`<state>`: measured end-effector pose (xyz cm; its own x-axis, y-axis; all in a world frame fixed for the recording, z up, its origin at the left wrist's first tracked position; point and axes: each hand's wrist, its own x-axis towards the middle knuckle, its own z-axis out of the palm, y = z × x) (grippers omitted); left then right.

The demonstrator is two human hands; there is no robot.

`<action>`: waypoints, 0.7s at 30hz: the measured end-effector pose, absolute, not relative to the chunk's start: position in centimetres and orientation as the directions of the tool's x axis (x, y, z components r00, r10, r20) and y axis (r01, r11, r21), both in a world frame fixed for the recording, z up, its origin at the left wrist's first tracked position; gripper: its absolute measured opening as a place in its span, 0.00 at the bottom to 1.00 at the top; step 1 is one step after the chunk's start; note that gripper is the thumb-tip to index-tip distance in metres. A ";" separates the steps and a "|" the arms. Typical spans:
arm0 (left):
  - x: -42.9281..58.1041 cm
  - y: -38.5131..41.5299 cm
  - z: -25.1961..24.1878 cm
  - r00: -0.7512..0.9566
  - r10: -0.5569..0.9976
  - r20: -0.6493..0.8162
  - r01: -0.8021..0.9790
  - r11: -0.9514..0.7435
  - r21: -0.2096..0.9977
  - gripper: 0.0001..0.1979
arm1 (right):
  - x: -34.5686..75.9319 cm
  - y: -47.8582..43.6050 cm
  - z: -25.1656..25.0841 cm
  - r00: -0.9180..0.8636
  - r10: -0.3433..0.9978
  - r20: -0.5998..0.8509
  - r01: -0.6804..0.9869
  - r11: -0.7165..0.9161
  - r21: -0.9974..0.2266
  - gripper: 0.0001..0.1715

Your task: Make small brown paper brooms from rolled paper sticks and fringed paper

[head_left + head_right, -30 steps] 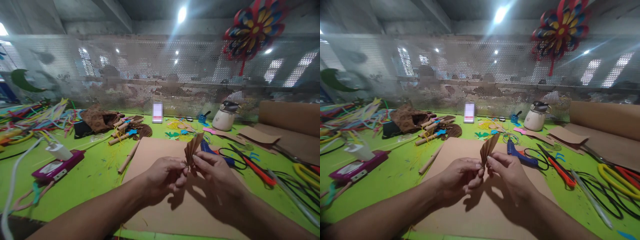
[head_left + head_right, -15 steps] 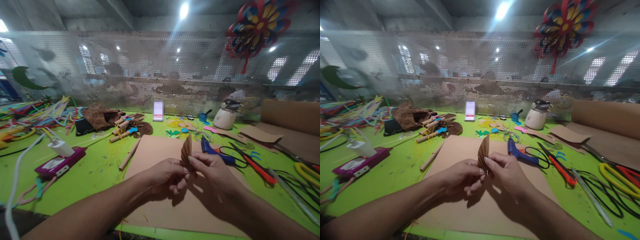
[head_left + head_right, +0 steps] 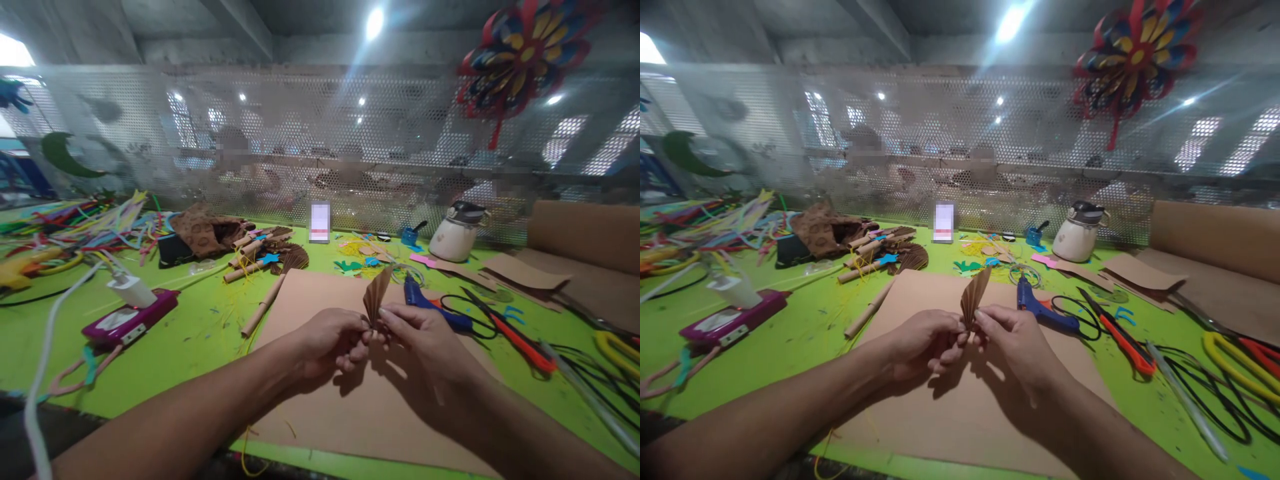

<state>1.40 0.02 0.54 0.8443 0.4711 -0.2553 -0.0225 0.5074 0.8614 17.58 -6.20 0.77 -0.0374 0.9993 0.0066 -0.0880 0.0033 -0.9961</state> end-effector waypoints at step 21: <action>1.8 0.0 0.2 0.787 0.597 -0.154 -0.161 0.441 0.883 0.07 | 17.9 -5.4 0.4 0.208 0.969 0.132 0.114 0.110 -0.987 0.12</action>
<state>1.83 0.02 0.22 0.7873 0.5969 -0.1543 -0.1611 0.4407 0.8831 17.91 -5.42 0.40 0.2075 0.9692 0.1324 0.1144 0.1103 -0.9873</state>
